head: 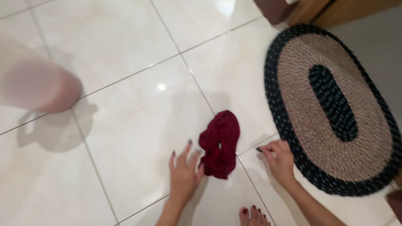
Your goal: Cleaning a tiled floor with a wet cloth soaked in cleaning solution.
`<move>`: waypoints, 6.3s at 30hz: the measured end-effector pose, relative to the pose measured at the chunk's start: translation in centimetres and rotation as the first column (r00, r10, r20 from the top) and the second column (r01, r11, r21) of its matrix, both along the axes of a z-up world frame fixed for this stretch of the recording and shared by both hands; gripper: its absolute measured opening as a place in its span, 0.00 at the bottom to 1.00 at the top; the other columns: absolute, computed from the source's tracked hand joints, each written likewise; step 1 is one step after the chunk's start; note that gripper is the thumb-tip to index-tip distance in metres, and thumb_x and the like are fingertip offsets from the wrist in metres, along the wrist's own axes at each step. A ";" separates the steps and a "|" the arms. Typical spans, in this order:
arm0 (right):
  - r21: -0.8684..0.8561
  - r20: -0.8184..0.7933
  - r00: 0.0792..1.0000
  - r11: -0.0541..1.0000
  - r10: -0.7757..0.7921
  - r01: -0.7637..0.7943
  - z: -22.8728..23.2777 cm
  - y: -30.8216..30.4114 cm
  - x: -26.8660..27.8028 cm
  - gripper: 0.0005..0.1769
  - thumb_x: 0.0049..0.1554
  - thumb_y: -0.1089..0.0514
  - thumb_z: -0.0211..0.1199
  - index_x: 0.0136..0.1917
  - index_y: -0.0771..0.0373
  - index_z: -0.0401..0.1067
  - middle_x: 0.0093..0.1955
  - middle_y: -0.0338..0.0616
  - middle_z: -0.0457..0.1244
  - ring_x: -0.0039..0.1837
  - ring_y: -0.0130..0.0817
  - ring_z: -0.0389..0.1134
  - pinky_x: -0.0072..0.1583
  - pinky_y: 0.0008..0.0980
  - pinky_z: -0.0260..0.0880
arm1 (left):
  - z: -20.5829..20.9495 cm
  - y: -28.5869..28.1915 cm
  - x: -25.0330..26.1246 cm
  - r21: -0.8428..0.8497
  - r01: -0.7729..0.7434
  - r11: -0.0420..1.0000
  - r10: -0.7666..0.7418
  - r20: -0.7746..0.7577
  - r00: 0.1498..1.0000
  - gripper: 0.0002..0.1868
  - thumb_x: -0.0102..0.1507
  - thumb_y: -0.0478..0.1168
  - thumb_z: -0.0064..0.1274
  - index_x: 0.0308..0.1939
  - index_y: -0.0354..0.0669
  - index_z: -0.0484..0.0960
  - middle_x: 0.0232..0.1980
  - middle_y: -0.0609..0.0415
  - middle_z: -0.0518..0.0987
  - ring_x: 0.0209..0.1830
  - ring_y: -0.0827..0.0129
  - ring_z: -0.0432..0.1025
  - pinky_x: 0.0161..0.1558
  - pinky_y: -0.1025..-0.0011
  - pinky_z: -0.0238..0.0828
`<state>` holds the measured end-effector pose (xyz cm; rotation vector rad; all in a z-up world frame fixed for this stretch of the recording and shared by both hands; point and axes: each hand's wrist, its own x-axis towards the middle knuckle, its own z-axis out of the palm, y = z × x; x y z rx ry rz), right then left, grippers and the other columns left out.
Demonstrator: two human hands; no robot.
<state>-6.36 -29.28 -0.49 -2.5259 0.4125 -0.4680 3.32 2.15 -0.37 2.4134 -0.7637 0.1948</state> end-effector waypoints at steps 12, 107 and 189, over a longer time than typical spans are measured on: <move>0.228 0.098 0.845 0.814 0.526 -0.534 16.6 12.6 23.7 0.03 0.53 0.62 0.72 0.41 0.64 0.80 0.39 0.39 0.64 0.37 0.26 0.61 0.40 0.28 0.64 | 15.9 18.3 23.8 0.066 -0.684 0.726 0.568 0.503 0.651 0.49 0.58 0.41 0.70 0.80 0.40 0.63 0.85 0.38 0.54 0.86 0.44 0.45 0.73 0.30 0.40; 0.304 -0.348 0.598 0.691 0.722 -0.656 30.4 15.2 20.5 0.29 0.53 0.62 0.63 0.69 0.56 0.67 0.60 0.44 0.65 0.49 0.33 0.73 0.51 0.32 0.75 | 17.1 0.6 14.1 0.615 0.383 0.689 -0.099 -0.443 0.891 0.14 0.60 0.38 0.54 0.49 0.51 0.87 0.57 0.41 0.78 0.56 0.50 0.74 0.51 0.58 0.75; 0.772 -0.011 0.788 0.506 0.616 -0.385 30.5 19.3 22.6 0.15 0.48 0.74 0.64 0.50 0.71 0.69 0.50 0.51 0.69 0.50 0.35 0.75 0.54 0.35 0.83 | 25.1 7.0 15.3 -0.496 0.122 0.860 -0.401 -0.506 0.764 0.42 0.44 0.37 0.70 0.63 0.39 0.76 0.51 0.53 0.80 0.51 0.62 0.75 0.53 0.64 0.74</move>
